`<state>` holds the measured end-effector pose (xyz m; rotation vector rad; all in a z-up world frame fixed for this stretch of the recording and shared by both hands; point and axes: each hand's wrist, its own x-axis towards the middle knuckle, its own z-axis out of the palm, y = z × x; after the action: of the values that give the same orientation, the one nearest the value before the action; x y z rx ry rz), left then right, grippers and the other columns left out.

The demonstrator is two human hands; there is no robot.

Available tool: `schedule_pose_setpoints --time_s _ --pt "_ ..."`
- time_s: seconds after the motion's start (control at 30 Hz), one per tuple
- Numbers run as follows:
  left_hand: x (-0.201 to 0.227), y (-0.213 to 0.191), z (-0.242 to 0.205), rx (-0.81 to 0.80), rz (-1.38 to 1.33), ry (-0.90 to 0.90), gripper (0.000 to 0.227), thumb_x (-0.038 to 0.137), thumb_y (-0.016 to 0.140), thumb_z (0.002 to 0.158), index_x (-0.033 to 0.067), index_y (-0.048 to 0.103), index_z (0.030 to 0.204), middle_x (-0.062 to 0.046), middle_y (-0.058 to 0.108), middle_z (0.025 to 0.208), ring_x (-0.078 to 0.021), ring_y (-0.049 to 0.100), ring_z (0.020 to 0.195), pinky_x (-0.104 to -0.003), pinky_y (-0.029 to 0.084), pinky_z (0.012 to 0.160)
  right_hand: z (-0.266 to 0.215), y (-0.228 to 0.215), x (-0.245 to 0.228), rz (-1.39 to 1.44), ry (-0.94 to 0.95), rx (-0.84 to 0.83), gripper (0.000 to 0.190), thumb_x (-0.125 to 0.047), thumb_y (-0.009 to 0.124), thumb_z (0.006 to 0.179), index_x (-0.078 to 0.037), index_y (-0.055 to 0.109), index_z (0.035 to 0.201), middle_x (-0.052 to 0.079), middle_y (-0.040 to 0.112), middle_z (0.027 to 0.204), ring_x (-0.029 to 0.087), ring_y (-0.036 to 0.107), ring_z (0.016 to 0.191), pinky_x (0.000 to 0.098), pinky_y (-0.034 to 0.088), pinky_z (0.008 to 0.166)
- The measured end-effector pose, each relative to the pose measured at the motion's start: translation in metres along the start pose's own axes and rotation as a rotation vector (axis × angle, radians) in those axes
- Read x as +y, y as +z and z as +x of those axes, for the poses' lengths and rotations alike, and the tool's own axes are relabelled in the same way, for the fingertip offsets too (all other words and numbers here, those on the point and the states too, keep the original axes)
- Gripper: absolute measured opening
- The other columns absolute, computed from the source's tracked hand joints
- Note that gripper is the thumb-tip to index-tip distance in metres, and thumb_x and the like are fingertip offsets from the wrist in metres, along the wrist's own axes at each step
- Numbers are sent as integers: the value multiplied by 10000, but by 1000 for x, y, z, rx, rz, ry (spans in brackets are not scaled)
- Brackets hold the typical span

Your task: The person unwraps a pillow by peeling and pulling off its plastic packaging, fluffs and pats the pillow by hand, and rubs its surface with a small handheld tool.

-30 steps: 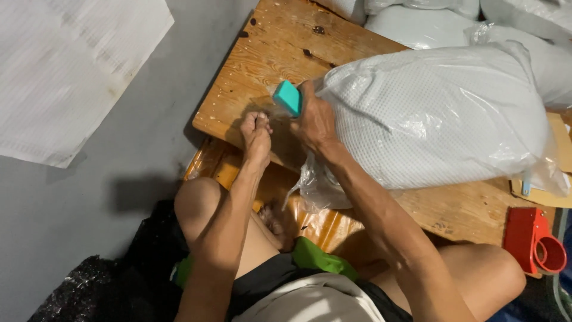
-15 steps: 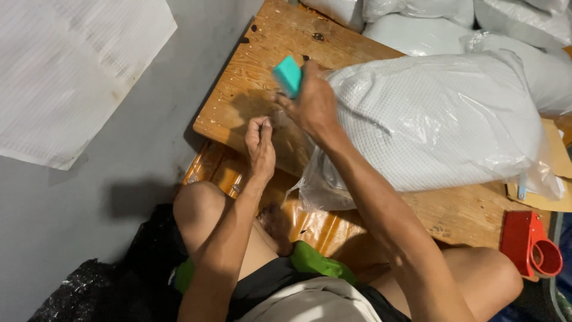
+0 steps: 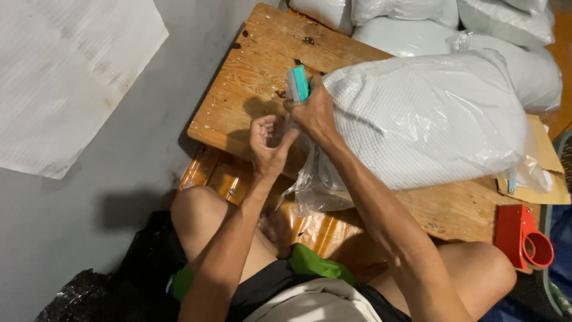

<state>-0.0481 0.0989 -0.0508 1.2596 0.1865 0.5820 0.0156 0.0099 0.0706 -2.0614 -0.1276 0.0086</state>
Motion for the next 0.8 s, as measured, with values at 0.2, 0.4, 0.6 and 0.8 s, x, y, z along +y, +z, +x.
schedule_pose_setpoints --time_s 0.2,0.4,0.6,0.8 --pt "2 -4 6 124 68 -11 195 166 764 949 53 681 1083 -84 776 895 -84 668 794 -259 577 785 -8 -5 16 35 -32 -32 451 -100 792 747 -21 519 1097 282 665 1015 491 689 971 526 568 863" --pt "7 -5 4 162 -6 -80 204 157 794 918 37 690 1046 -117 787 879 -98 705 798 -260 599 775 -16 2 49 -64 47 110 447 -224 824 747 -142 498 1042 176 665 882 410 707 905 478 520 746" --pt "17 -10 15 256 -106 -175 121 112 807 880 66 714 944 -101 771 813 -135 721 728 -249 611 676 -20 3 58 7 -9 276 468 -216 856 730 -188 504 1037 118 663 850 329 696 819 447 503 705" --pt "15 -72 42 570 -311 -176 131 54 736 925 128 646 986 -31 689 871 -153 736 702 -215 612 600 -18 -24 33 345 -57 309 387 -2 801 787 -76 517 1040 119 680 737 231 725 543 308 590 462"
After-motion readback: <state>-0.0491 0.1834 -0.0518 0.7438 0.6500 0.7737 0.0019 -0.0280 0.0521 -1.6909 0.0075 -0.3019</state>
